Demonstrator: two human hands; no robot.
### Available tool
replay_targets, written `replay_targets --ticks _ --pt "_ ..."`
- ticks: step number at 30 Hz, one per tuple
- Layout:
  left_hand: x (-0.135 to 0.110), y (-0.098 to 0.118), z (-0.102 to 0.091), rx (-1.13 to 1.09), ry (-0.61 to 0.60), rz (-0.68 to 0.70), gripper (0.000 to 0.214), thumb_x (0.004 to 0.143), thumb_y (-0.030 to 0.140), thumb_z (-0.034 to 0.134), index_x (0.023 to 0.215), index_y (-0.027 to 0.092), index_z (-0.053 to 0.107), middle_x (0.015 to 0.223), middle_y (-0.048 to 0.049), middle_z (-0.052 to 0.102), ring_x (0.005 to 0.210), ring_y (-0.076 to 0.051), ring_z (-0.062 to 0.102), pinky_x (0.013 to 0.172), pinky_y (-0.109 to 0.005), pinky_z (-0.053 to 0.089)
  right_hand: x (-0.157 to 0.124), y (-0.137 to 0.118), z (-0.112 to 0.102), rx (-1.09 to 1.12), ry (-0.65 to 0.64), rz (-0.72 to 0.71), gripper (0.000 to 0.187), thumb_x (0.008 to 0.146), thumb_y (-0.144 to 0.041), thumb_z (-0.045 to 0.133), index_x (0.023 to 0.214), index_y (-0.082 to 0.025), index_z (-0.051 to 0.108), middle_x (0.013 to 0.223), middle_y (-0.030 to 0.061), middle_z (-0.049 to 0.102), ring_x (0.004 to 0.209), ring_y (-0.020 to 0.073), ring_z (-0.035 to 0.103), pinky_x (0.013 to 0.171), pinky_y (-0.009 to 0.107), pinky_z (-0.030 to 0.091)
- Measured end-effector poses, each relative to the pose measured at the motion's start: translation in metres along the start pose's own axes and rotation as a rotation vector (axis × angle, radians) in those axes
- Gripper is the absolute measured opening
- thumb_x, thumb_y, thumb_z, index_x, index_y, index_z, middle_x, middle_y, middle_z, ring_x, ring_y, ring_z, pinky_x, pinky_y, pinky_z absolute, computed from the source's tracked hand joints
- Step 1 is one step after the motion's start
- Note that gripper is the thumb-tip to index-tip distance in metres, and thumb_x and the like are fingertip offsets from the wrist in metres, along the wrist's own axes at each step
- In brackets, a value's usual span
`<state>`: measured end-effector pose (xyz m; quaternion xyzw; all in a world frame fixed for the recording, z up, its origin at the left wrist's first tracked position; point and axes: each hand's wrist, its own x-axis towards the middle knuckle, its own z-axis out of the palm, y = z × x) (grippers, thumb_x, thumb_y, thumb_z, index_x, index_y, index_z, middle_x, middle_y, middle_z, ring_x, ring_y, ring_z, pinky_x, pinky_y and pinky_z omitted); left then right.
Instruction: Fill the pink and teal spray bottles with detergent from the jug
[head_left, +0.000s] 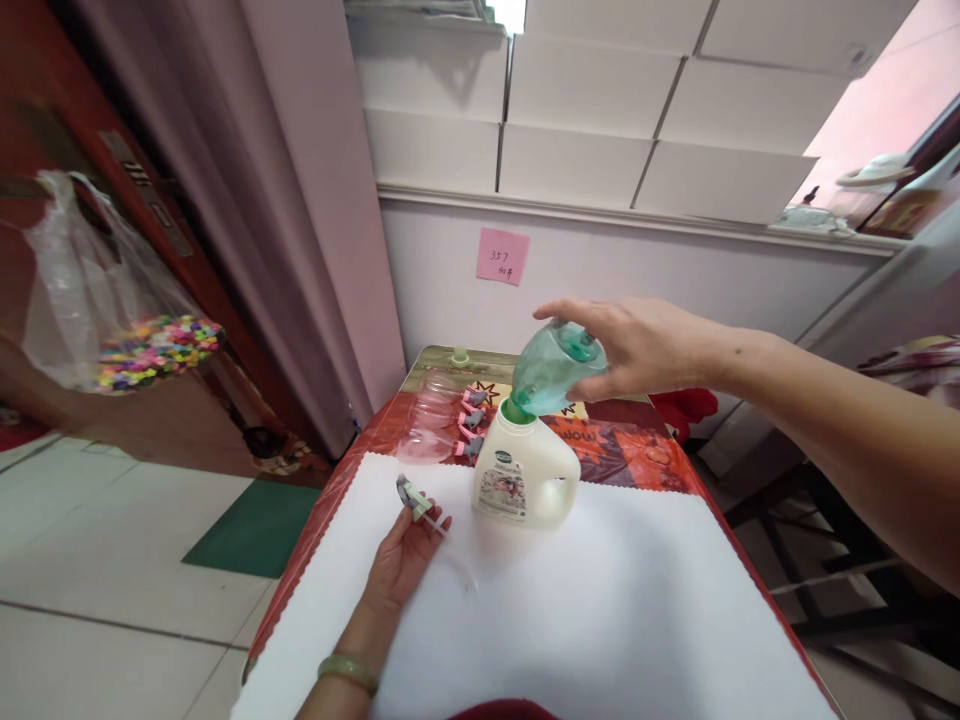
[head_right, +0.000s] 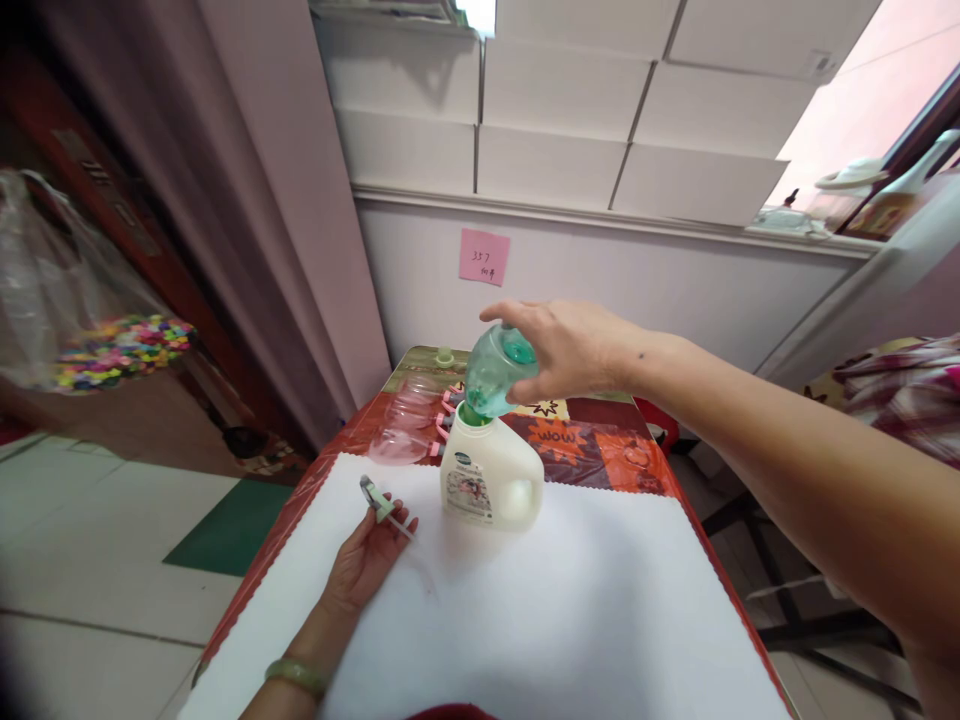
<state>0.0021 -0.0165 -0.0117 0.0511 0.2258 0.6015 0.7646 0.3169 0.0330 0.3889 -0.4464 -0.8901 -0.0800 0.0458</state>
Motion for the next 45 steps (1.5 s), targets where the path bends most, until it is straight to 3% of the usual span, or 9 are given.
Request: replay_targets --ticks 10,26,32,35,39,42,45 --pt "-0.001 0.0 0.002 -0.005 0.014 0.003 0.025 0.099 0.018 0.051 0.108 0.018 0.074 0.102 -0.0105 0.079 0.094 -0.022 0.075 0.101 -0.05 0.054 0.01 0.003 -0.003 0.038 0.013 -0.032 0.072 0.075 -0.051 0.074 0.14 -0.027 0.053 0.122 0.0073 0.072 0.095 0.0292 0.07 0.077 0.037 0.05" --pt "-0.001 0.0 0.004 -0.011 0.02 0.007 0.024 0.099 0.015 0.051 0.111 0.015 0.072 0.101 -0.012 0.079 0.094 -0.023 0.075 0.099 -0.05 0.055 0.007 0.004 -0.001 0.041 -0.005 -0.002 0.075 0.075 -0.055 0.073 0.142 -0.027 0.052 0.124 0.0079 0.071 0.098 0.031 0.07 0.078 0.038 0.051" --pt "-0.002 0.0 0.007 -0.012 0.037 0.004 0.025 0.099 0.016 0.05 0.108 0.016 0.073 0.1 -0.012 0.079 0.093 -0.023 0.075 0.099 -0.05 0.055 -0.012 0.011 0.005 0.192 0.046 0.043 0.072 0.075 -0.051 0.075 0.139 -0.026 0.055 0.126 0.0083 0.07 0.099 0.031 0.071 0.081 0.041 0.055" --pt "-0.003 0.0 0.01 -0.012 0.052 0.018 0.027 0.1 0.015 0.047 0.105 0.014 0.074 0.102 -0.0154 0.079 0.091 -0.024 0.076 0.096 -0.05 0.057 -0.038 0.025 0.025 0.419 0.143 0.171 0.072 0.072 -0.049 0.078 0.137 -0.026 0.055 0.129 0.0099 0.067 0.101 0.0316 0.071 0.079 0.043 0.059" --pt "-0.006 0.011 0.029 -0.024 0.059 0.075 0.031 0.1 0.014 0.043 0.107 0.014 0.074 0.103 -0.016 0.079 0.082 -0.022 0.077 0.088 -0.041 0.061 -0.085 0.036 0.084 0.947 0.328 0.366 0.067 0.075 -0.048 0.078 0.134 -0.026 0.053 0.128 0.0117 0.067 0.102 0.0308 0.071 0.079 0.044 0.062" --pt "-0.009 0.028 0.068 -0.039 0.044 0.133 0.033 0.103 0.019 0.041 0.117 0.017 0.071 0.105 -0.0128 0.079 0.087 -0.02 0.077 0.089 -0.037 0.061 -0.119 0.023 0.14 1.357 0.416 0.463 0.058 0.084 -0.052 0.068 0.133 -0.026 0.053 0.118 0.0118 0.071 0.102 0.0321 0.071 0.077 0.047 0.063" --pt "-0.016 0.045 0.128 -0.063 0.015 0.255 0.032 0.104 0.02 0.04 0.122 0.016 0.066 0.112 -0.0122 0.077 0.101 -0.02 0.075 0.098 -0.039 0.057 -0.146 -0.009 0.186 1.561 0.335 0.534 0.054 0.089 -0.056 0.055 0.137 -0.031 0.052 0.124 0.0124 0.069 0.107 0.0336 0.069 0.072 0.047 0.064"
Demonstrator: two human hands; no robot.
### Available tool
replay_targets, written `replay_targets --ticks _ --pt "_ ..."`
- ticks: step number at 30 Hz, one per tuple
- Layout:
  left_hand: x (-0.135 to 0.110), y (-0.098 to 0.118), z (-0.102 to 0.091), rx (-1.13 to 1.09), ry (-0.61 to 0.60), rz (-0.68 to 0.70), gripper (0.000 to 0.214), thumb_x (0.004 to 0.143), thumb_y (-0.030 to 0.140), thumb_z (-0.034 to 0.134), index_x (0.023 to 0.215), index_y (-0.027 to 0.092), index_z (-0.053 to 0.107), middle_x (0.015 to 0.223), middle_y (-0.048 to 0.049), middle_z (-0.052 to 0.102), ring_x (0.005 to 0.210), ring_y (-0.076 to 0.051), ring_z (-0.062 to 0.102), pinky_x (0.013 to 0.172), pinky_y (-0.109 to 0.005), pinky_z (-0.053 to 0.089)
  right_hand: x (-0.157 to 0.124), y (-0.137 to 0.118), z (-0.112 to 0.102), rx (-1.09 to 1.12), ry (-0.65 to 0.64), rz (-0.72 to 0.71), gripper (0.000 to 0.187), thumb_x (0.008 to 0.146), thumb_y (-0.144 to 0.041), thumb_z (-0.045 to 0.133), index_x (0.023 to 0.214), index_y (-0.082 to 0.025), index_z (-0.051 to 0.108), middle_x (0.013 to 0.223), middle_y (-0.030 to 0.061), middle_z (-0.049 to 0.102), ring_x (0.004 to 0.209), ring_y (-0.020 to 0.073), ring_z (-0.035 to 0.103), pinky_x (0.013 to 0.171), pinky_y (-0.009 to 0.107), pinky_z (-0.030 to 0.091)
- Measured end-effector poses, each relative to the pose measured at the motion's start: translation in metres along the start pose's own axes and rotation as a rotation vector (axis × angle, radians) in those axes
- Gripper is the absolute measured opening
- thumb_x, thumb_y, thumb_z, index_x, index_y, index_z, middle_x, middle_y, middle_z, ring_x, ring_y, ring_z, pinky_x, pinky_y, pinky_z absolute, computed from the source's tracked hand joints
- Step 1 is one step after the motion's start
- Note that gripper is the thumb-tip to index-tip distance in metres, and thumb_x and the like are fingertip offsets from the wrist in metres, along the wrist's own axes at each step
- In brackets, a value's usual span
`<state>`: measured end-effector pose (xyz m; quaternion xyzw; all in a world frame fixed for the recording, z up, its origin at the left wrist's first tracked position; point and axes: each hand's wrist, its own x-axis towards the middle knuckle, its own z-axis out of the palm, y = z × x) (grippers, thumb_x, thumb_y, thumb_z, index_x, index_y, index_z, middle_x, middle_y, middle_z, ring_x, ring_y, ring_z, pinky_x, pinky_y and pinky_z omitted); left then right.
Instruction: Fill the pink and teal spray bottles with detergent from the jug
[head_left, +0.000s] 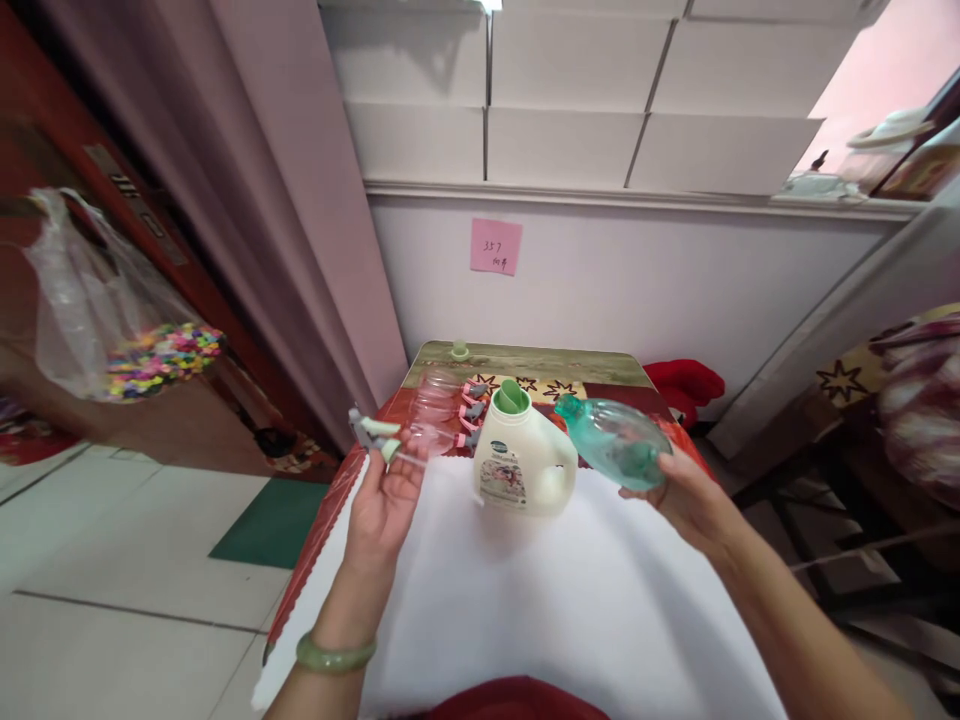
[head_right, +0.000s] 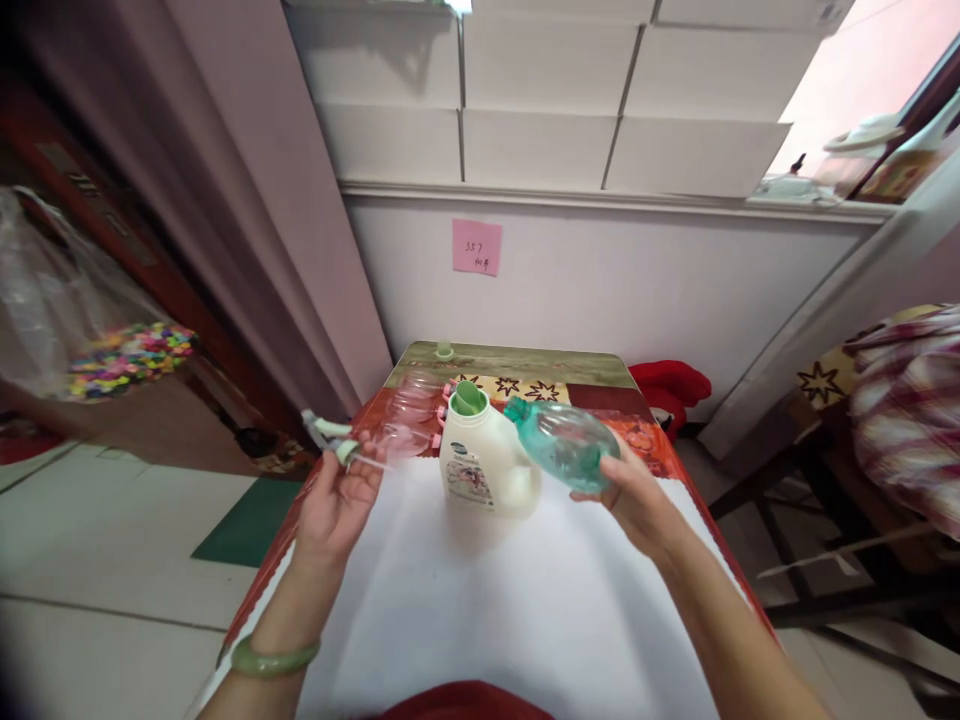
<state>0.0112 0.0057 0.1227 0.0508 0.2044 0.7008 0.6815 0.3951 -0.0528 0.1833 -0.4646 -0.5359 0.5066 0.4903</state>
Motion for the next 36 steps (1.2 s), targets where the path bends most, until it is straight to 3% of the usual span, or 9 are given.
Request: replay_targets --ticks 4,8,13,20,23,28,36 --pt "-0.01 0.003 0.076 0.013 0.006 0.128 0.026 0.106 0.022 0.041 0.113 0.012 0.064 0.102 -0.0113 0.078 0.097 -0.018 0.075 0.098 -0.04 0.057 -0.037 0.032 0.031 0.033 0.068 -0.028 0.055 0.091 -0.059 0.047 0.142 -0.036 0.044 0.139 0.0126 0.06 0.113 0.036 0.067 0.077 0.054 0.063" --pt "-0.021 -0.008 0.109 0.03 -0.008 0.119 0.023 0.106 0.023 0.042 0.116 0.014 0.062 0.097 -0.0069 0.076 0.096 -0.015 0.075 0.098 -0.038 0.057 -0.06 0.03 0.05 -0.099 0.181 -0.182 0.069 0.084 -0.055 0.064 0.146 -0.038 0.038 0.147 0.0123 0.049 0.127 0.0387 0.058 0.098 0.061 0.054" --pt "-0.032 -0.024 0.122 0.055 -0.002 0.104 0.023 0.105 0.022 0.043 0.108 0.013 0.063 0.094 -0.006 0.075 0.092 -0.014 0.075 0.097 -0.036 0.057 -0.076 0.022 0.056 -0.268 0.292 -0.251 0.077 0.079 -0.043 0.076 0.145 -0.039 0.038 0.15 0.0134 0.043 0.12 0.0369 0.061 0.095 0.057 0.056" --pt "-0.052 -0.049 0.139 0.101 0.033 0.069 0.021 0.103 0.017 0.048 0.099 0.011 0.067 0.091 -0.0081 0.076 0.083 -0.014 0.074 0.093 -0.035 0.059 -0.072 0.031 0.058 -0.452 0.354 -0.36 0.081 0.075 -0.038 0.081 0.146 -0.031 0.043 0.145 0.0137 0.05 0.12 0.0345 0.062 0.091 0.049 0.058" --pt "-0.064 -0.066 0.139 0.133 -0.006 0.002 0.016 0.1 0.016 0.052 0.101 0.011 0.068 0.094 -0.01 0.076 0.085 -0.017 0.074 0.091 -0.036 0.06 -0.066 0.031 0.066 -0.517 0.372 -0.42 0.083 0.074 -0.039 0.083 0.147 -0.029 0.045 0.142 0.0137 0.054 0.122 0.0342 0.061 0.092 0.048 0.059" --pt "-0.078 -0.09 0.136 0.205 -0.058 -0.129 0.018 0.099 0.023 0.057 0.098 0.011 0.071 0.088 -0.0088 0.076 0.077 -0.016 0.073 0.075 -0.026 0.06 -0.058 0.023 0.085 -0.592 0.433 -0.582 0.082 0.075 -0.041 0.084 0.146 -0.027 0.046 0.138 0.0142 0.057 0.123 0.0338 0.061 0.094 0.05 0.059" --pt "-0.082 -0.096 0.137 0.204 -0.087 -0.076 0.013 0.093 0.02 0.067 0.097 0.011 0.074 0.09 -0.0073 0.077 0.081 -0.014 0.072 0.079 -0.025 0.058 -0.054 0.022 0.088 -0.756 0.583 -0.781 0.086 0.072 -0.045 0.087 0.145 -0.024 0.047 0.133 0.0162 0.06 0.121 0.0355 0.062 0.098 0.056 0.056"
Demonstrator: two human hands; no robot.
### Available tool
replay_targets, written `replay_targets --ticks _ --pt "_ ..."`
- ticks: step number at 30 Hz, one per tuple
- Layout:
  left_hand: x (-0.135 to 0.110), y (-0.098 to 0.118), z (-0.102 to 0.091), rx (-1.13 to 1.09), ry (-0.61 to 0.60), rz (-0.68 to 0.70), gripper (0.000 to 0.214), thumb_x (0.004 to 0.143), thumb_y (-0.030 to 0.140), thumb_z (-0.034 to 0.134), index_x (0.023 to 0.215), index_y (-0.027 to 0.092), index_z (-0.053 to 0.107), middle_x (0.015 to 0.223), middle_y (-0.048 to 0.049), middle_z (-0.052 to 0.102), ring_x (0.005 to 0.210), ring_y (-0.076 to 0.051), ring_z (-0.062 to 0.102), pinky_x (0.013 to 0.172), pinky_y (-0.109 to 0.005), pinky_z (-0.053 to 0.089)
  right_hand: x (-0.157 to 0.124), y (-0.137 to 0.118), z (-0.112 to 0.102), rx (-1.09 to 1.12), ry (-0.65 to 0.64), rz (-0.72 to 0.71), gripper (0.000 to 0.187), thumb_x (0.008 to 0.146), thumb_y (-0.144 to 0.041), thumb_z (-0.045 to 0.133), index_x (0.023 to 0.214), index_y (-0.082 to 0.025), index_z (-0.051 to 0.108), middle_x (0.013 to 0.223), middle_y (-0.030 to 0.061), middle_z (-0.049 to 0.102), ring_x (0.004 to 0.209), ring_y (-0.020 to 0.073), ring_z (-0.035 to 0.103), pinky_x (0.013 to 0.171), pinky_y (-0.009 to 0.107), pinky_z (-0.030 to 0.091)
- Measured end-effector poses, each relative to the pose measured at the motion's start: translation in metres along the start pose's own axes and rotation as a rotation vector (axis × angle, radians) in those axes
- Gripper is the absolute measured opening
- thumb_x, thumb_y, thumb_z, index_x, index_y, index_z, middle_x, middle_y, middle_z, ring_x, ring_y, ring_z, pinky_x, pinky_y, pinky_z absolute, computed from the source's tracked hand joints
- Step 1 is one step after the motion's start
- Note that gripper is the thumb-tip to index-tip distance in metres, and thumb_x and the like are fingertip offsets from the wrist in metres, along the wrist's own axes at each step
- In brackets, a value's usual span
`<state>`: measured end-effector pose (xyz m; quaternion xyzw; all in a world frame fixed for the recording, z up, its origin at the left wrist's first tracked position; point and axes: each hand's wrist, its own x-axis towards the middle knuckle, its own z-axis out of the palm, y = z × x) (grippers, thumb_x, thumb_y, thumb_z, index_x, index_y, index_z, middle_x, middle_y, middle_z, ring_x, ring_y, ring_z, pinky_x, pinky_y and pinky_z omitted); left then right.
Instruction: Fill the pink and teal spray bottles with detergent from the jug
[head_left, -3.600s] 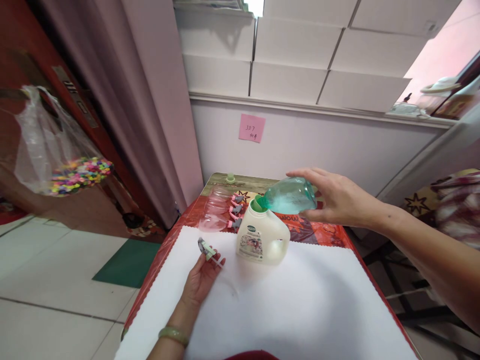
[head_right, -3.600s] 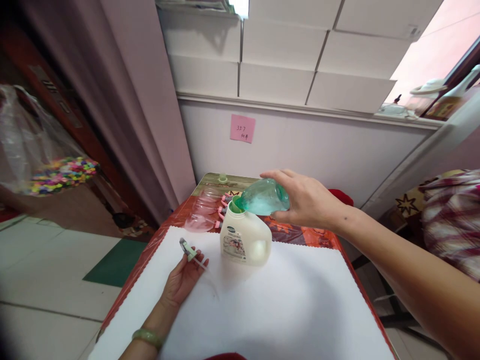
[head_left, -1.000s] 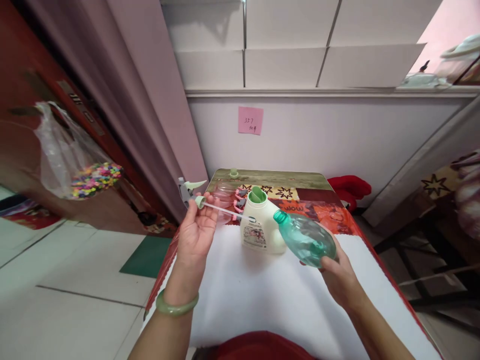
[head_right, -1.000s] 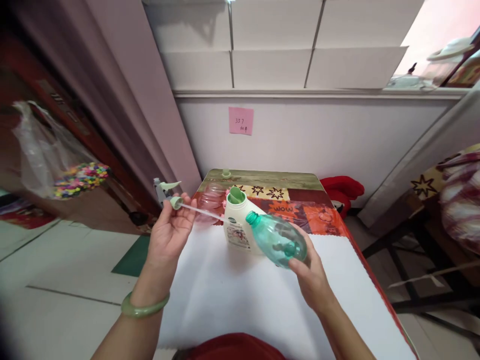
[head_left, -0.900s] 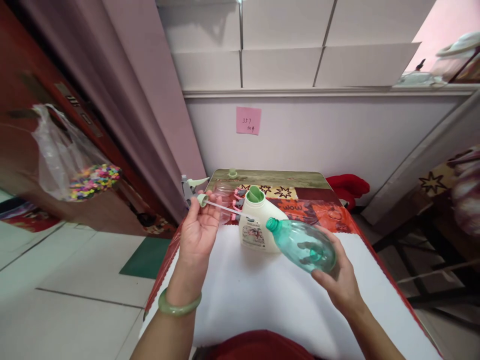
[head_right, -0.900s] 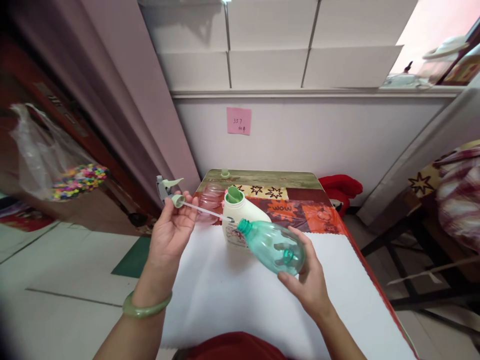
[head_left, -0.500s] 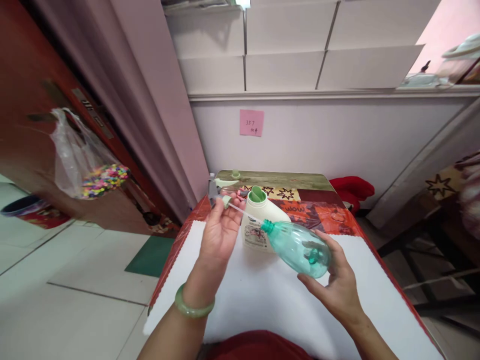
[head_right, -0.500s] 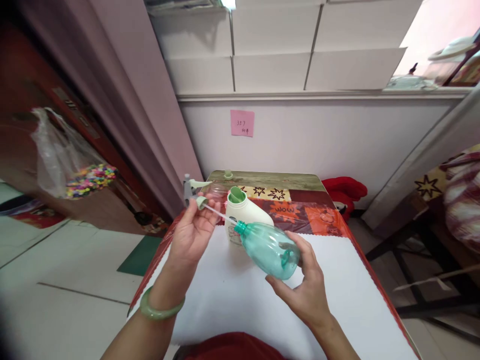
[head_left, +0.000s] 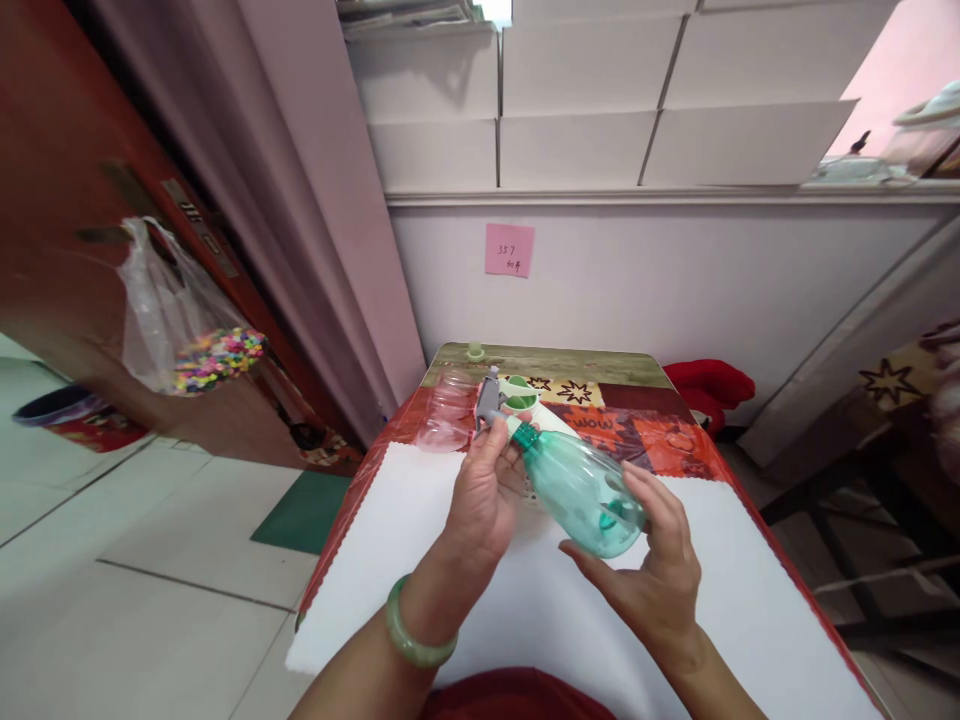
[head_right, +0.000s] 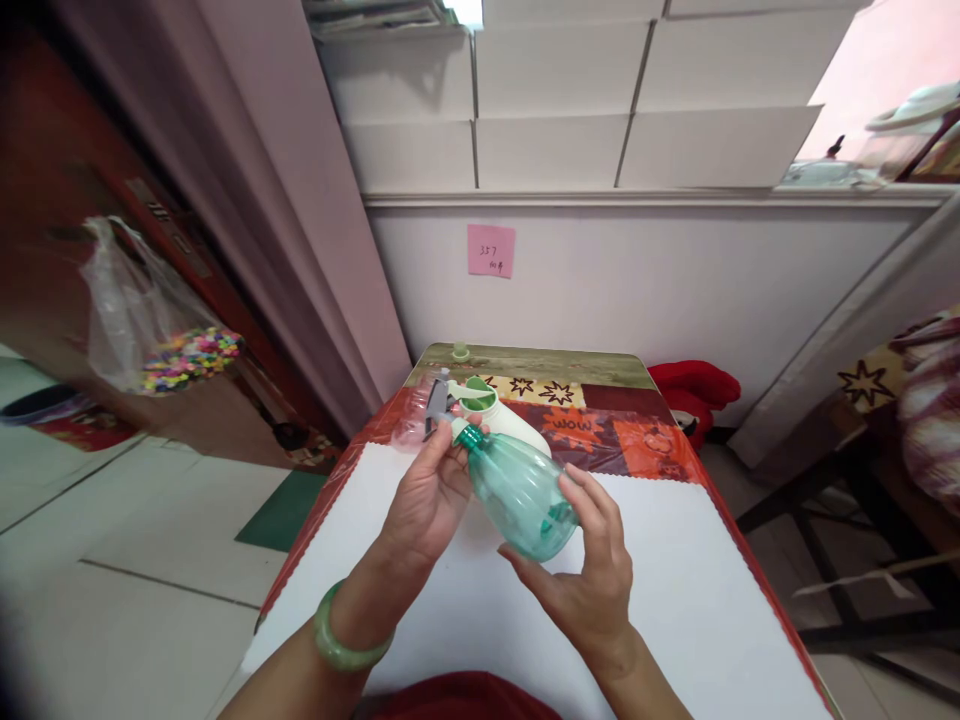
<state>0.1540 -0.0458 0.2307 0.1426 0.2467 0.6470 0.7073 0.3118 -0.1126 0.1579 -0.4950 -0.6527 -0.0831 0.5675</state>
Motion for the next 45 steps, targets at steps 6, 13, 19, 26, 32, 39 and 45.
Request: replay_targets --ticks 6,13,19,26,32,39,45 --pt "0.002 -0.002 -0.003 0.061 -0.025 0.0 0.018 0.085 0.028 0.077 0.096 0.013 0.075 0.087 -0.0063 0.077 0.078 -0.014 0.071 0.073 -0.024 0.057 0.002 0.0 0.0 -0.053 0.008 -0.116 0.087 0.073 -0.044 0.087 0.146 -0.022 0.046 0.13 0.0169 0.061 0.117 0.0344 0.064 0.094 0.052 0.059" --pt "-0.002 -0.004 -0.002 0.102 -0.063 0.03 0.025 0.079 0.033 0.082 0.095 0.015 0.075 0.087 -0.004 0.076 0.078 -0.014 0.07 0.072 -0.023 0.054 0.003 0.005 -0.002 -0.18 0.054 -0.358 0.084 0.072 -0.019 0.089 0.145 -0.023 0.048 0.139 0.0145 0.055 0.118 0.0297 0.064 0.094 0.044 0.061" --pt "-0.004 -0.005 -0.007 0.126 -0.097 0.059 0.025 0.081 0.034 0.08 0.096 0.015 0.076 0.091 -0.0056 0.077 0.085 -0.016 0.07 0.08 -0.026 0.054 0.002 0.014 -0.004 -0.093 0.009 -0.425 0.077 0.071 -0.007 0.085 0.138 -0.029 0.055 0.152 0.0096 0.046 0.127 0.0302 0.058 0.1 0.046 0.058" --pt "-0.005 0.001 -0.011 0.183 -0.287 0.115 0.022 0.086 0.034 0.075 0.099 0.016 0.075 0.093 -0.0078 0.077 0.104 -0.026 0.071 0.098 -0.039 0.05 0.003 -0.017 0.001 0.743 -0.219 0.791 0.078 0.074 -0.07 0.075 0.131 -0.019 0.059 0.111 0.0146 0.073 0.084 0.0263 0.074 0.059 0.033 0.062" --pt "-0.008 -0.001 -0.013 0.205 -0.313 0.116 0.024 0.085 0.038 0.076 0.095 0.016 0.075 0.09 -0.0077 0.076 0.102 -0.027 0.072 0.098 -0.041 0.051 0.017 -0.033 0.001 1.372 -0.787 1.674 0.105 0.078 -0.095 0.019 0.11 -0.008 0.068 0.083 0.0205 0.074 0.04 0.0122 0.059 0.03 0.015 0.031" --pt "-0.001 0.001 -0.016 0.238 -0.202 0.233 0.02 0.086 0.034 0.074 0.094 0.016 0.075 0.093 -0.0083 0.076 0.106 -0.025 0.07 0.101 -0.04 0.049 -0.02 -0.021 0.019 0.71 -0.244 0.721 0.115 0.063 -0.078 0.076 0.154 -0.026 0.027 0.149 0.0195 0.049 0.124 0.0367 0.061 0.086 0.051 0.062" --pt "-0.002 0.005 -0.019 0.266 -0.321 0.128 0.026 0.086 0.04 0.074 0.096 0.016 0.077 0.094 -0.0092 0.077 0.105 -0.027 0.07 0.1 -0.042 0.05 -0.015 -0.024 0.014 0.856 -0.344 0.89 0.085 0.075 -0.073 0.069 0.137 -0.018 0.05 0.107 0.0141 0.072 0.073 0.0244 0.073 0.057 0.035 0.06"
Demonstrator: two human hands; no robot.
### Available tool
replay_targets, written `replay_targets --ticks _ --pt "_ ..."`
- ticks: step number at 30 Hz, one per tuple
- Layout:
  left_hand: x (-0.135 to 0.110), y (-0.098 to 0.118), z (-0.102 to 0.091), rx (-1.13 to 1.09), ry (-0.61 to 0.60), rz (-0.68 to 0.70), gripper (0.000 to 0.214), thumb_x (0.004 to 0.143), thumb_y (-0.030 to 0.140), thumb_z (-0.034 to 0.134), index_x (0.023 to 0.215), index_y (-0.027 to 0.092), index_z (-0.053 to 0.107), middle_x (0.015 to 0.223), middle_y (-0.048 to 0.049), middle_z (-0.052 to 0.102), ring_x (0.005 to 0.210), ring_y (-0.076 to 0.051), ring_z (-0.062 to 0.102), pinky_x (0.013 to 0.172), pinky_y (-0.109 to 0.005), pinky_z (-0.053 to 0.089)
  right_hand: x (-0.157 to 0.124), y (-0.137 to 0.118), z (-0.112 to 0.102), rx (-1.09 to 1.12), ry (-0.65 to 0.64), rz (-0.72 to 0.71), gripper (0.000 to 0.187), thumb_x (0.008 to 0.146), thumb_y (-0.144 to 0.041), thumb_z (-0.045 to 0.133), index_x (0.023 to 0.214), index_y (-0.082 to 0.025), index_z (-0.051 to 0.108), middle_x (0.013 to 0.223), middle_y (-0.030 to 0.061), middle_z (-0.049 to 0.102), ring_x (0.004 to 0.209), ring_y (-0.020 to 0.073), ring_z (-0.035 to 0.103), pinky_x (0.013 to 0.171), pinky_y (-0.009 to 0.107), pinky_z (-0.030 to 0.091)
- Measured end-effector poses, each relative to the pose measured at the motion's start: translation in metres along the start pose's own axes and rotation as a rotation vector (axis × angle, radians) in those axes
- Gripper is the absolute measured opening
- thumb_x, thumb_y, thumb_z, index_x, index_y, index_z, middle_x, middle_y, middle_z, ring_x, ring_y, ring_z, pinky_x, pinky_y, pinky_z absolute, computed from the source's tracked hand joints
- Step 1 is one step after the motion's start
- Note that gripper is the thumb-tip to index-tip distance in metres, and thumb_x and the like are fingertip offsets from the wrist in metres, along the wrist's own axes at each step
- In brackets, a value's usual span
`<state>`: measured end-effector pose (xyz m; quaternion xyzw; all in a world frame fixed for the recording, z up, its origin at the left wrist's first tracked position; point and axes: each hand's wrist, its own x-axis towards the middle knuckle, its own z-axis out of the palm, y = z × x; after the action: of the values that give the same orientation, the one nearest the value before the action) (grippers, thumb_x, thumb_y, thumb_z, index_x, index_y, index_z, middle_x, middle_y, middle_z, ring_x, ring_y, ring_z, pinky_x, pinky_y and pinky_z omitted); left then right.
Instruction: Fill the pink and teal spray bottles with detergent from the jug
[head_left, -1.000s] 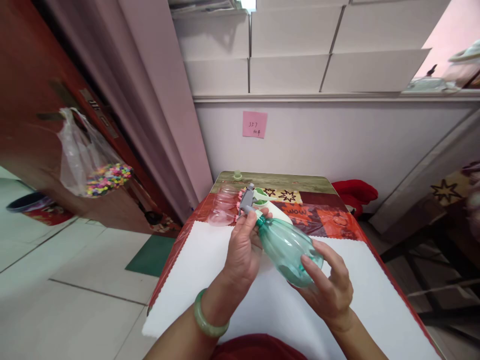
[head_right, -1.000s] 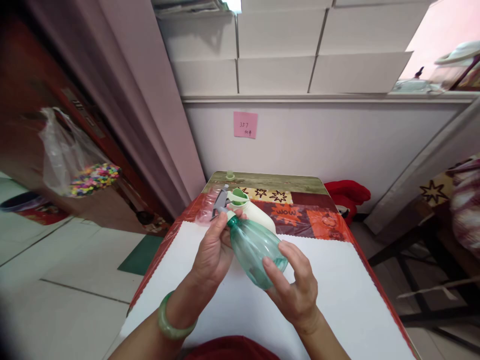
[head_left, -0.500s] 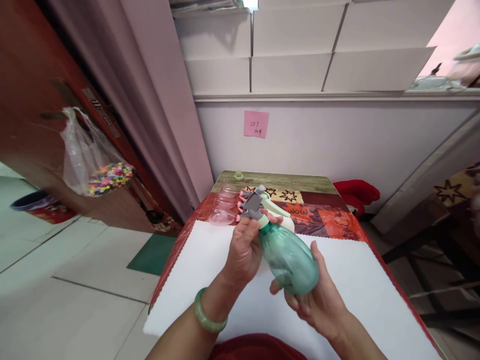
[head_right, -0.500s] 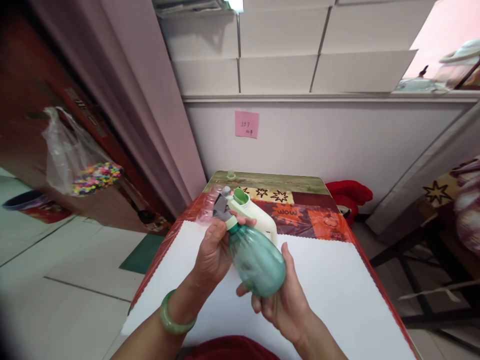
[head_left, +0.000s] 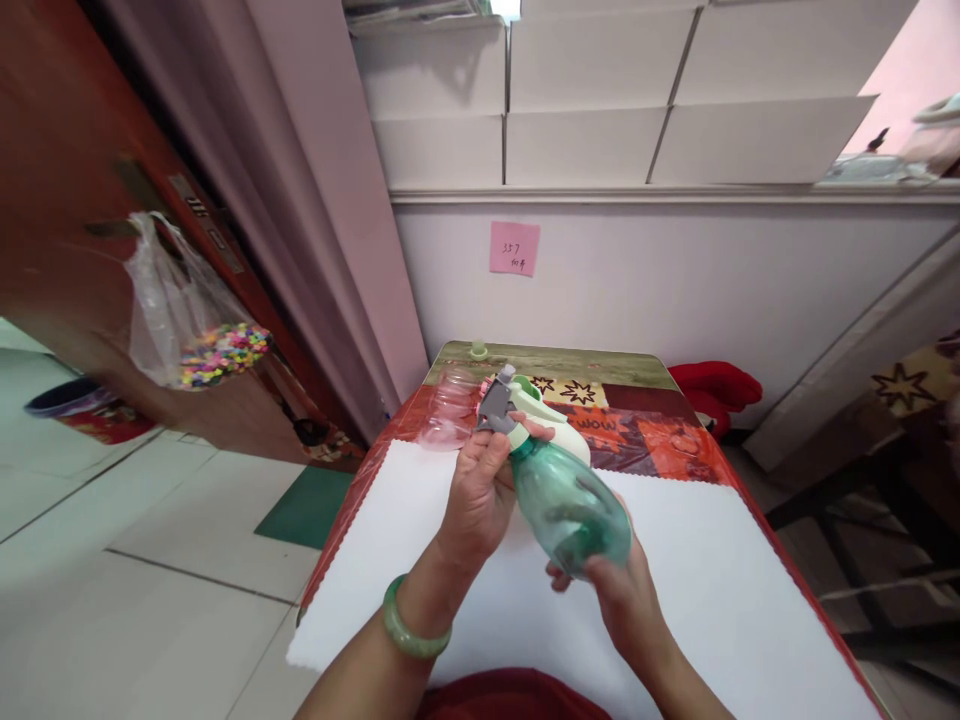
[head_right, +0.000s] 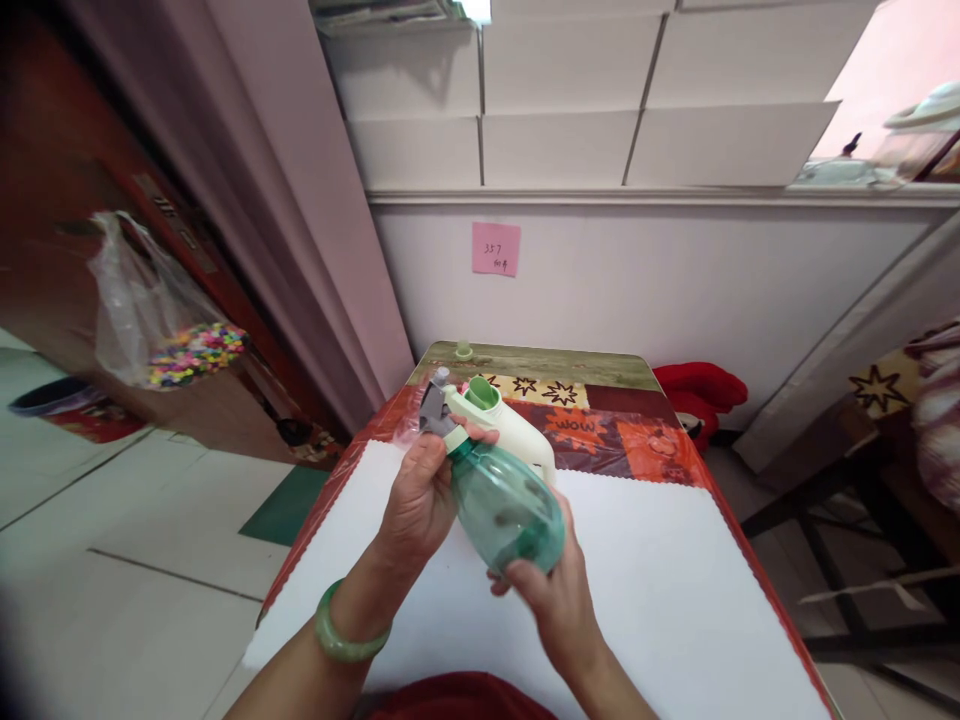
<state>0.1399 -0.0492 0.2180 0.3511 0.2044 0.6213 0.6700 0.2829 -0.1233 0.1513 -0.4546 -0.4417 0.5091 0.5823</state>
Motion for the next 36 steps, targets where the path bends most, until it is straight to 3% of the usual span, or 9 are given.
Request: replay_targets --ticks 3,5,7,9,13,20,27,31,36 --pt "0.0 0.002 -0.001 -0.016 -0.055 0.011 0.026 0.085 0.04 0.076 0.096 0.017 0.077 0.091 -0.0077 0.076 0.102 -0.026 0.071 0.102 -0.042 0.049 0.002 -0.017 0.002 0.428 -0.298 0.554 0.1 0.077 -0.095 0.027 0.115 -0.011 0.064 0.075 0.0132 0.072 0.035 0.0125 0.053 0.03 0.021 0.035" --pt "0.0 0.001 -0.001 -0.028 -0.051 0.039 0.025 0.085 0.039 0.075 0.096 0.016 0.076 0.092 -0.007 0.075 0.1 -0.025 0.071 0.104 -0.042 0.048 0.002 -0.023 0.004 0.512 -0.426 0.75 0.113 0.071 -0.1 0.014 0.11 -0.008 0.066 0.075 0.0169 0.072 0.034 0.0121 0.053 0.028 0.019 0.031" --pt "0.001 0.0 -0.001 -0.038 -0.013 0.067 0.024 0.086 0.038 0.075 0.096 0.016 0.075 0.092 -0.0067 0.074 0.099 -0.024 0.071 0.105 -0.041 0.047 0.001 -0.022 0.006 0.458 -0.393 0.66 0.112 0.071 -0.1 0.018 0.12 -0.01 0.063 0.091 0.0201 0.073 0.05 0.0188 0.066 0.034 0.023 0.044" --pt "0.001 0.0 -0.001 -0.029 0.031 0.084 0.024 0.085 0.036 0.076 0.096 0.016 0.075 0.091 -0.0066 0.074 0.099 -0.023 0.071 0.105 -0.04 0.047 0.001 -0.014 0.007 0.293 -0.214 0.347 0.105 0.068 -0.097 0.047 0.136 -0.017 0.052 0.115 0.0195 0.07 0.083 0.0271 0.073 0.054 0.032 0.059" --pt "0.0 0.002 -0.001 0.001 0.035 0.04 0.028 0.081 0.038 0.079 0.096 0.015 0.075 0.091 -0.0083 0.073 0.102 -0.026 0.07 0.103 -0.041 0.049 0.002 -0.001 0.004 -0.13 0.073 -0.163 0.119 0.046 -0.062 0.094 0.143 -0.024 0.039 0.134 0.0155 0.06 0.117 0.0323 0.063 0.092 0.043 0.058" --pt "0.001 0.008 -0.001 0.0 -0.054 -0.009 0.031 0.078 0.043 0.081 0.092 0.016 0.074 0.084 -0.0057 0.067 0.099 -0.026 0.07 0.11 -0.048 0.044 -0.001 -0.009 0.009 0.324 -0.304 0.237 0.086 0.063 -0.081 0.073 0.125 -0.023 0.057 0.104 0.0111 0.068 0.071 0.0257 0.071 0.043 0.03 0.052" --pt "-0.014 -0.003 -0.01 0.123 -0.124 -0.084 0.061 0.065 0.061 0.084 0.106 0.018 0.074 0.117 -0.0174 0.071 0.121 -0.035 0.062 0.104 -0.044 0.049 0.0 0.003 0.01 0.268 -0.23 0.044 0.082 0.068 -0.079 0.071 0.128 -0.024 0.058 0.099 0.0123 0.071 0.087 0.032 0.071 0.052 0.035 0.057" --pt "-0.034 -0.001 -0.028 0.2 -0.26 -0.205 0.079 0.057 0.043 0.094 0.127 0.022 0.064 0.127 -0.0171 0.068 0.117 -0.036 0.064 0.098 -0.047 0.051 0.006 0.01 0.002 0.125 -0.313 0.002 0.089 0.067 -0.084 0.068 0.132 -0.024 0.058 0.117 0.0147 0.07 0.1 0.0348 0.07 0.071 0.044 0.06" --pt "-0.042 0.025 -0.074 0.535 0.053 -0.013 0.065 0.061 0.026 0.091 0.121 0.023 0.066 0.112 -0.0122 0.073 0.101 -0.031 0.07 0.091 -0.041 0.053 0.005 0.035 -0.018 -0.088 -0.322 0.092 0.075 0.08 -0.076 0.062 0.135 -0.026 0.056 0.136 0.0162 0.062 0.101 0.0298 0.072 0.078 0.042 0.059"
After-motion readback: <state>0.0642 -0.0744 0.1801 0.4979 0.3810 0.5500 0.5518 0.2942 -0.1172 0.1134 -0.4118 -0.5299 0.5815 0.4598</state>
